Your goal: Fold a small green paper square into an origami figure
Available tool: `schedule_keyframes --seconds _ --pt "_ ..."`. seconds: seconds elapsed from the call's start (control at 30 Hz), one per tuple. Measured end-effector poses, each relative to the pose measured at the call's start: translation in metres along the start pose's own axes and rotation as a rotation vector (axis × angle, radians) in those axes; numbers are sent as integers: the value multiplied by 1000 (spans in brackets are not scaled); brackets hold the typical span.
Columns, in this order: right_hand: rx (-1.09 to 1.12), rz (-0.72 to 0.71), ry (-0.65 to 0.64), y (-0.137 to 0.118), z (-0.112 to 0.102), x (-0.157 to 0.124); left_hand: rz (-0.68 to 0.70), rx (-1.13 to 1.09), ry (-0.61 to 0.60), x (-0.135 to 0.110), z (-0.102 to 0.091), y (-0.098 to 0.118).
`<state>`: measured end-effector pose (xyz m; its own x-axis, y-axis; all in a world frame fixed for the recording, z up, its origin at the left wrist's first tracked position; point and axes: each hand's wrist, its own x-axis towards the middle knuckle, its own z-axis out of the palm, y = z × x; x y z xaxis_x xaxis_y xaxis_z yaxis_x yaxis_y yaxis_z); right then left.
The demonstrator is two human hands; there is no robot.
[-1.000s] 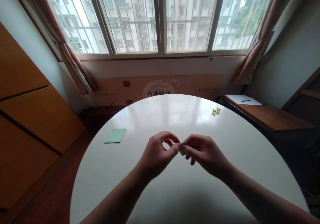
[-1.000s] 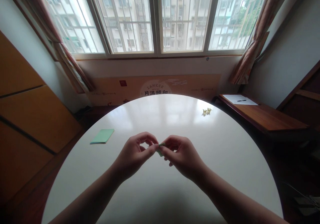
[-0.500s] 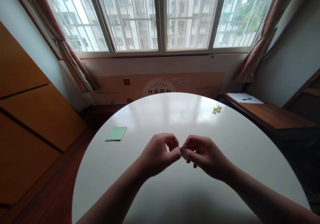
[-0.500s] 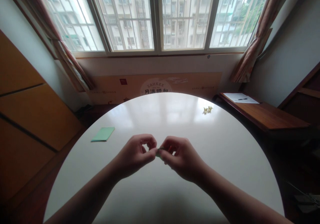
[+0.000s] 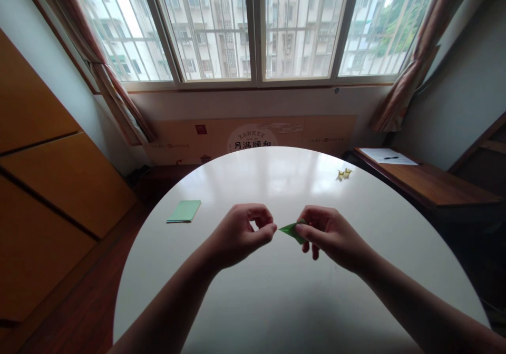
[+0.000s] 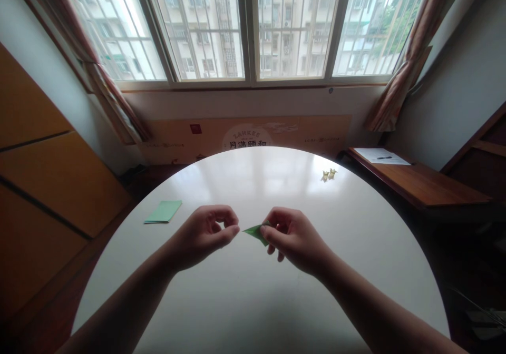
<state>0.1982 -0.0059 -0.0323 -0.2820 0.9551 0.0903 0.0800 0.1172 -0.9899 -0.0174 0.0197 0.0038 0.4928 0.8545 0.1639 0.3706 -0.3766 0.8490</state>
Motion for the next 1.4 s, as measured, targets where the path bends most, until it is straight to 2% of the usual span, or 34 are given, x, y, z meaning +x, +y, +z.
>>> schedule_keyframes --seconds 0.1,0.17,0.2,0.27,0.33,0.4,0.53,0.67,0.77,0.83,0.97,1.07,1.27,1.4 --pt "38 -13 59 1 -1 2 3 -65 220 2 0 -6" --pt "45 -50 109 2 0 3 -58 -102 284 4 5 -10" --pt "35 -78 137 3 0 3 -111 -135 272 4 8 -12" --pt "-11 -154 205 6 1 2 -212 -253 140 5 16 -13" --pt "-88 -281 270 8 2 1 -287 -431 14 5 23 -12" --pt "-186 -429 307 9 2 -1 -322 -551 -58 4 27 -10" --pt "-336 -605 285 7 4 -2 -317 -626 -94 3 26 -6" --pt "-417 -681 202 4 5 -3 -290 -553 -28 5 18 -4" --pt "-415 -670 129 3 4 -5 -229 -389 25 4 13 -2" --pt "-369 -634 124 3 4 -6 -161 -268 45 2 10 -2" --pt "-250 -474 184 3 4 -6 9 -43 105 -2 10 -2" --pt "-196 -368 154 3 2 -4 91 35 102 -3 11 -2" --pt "-127 -308 108 -1 3 -3 99 74 27 -3 14 0" --pt "-117 -270 87 0 8 -5 91 43 63 -3 17 1"
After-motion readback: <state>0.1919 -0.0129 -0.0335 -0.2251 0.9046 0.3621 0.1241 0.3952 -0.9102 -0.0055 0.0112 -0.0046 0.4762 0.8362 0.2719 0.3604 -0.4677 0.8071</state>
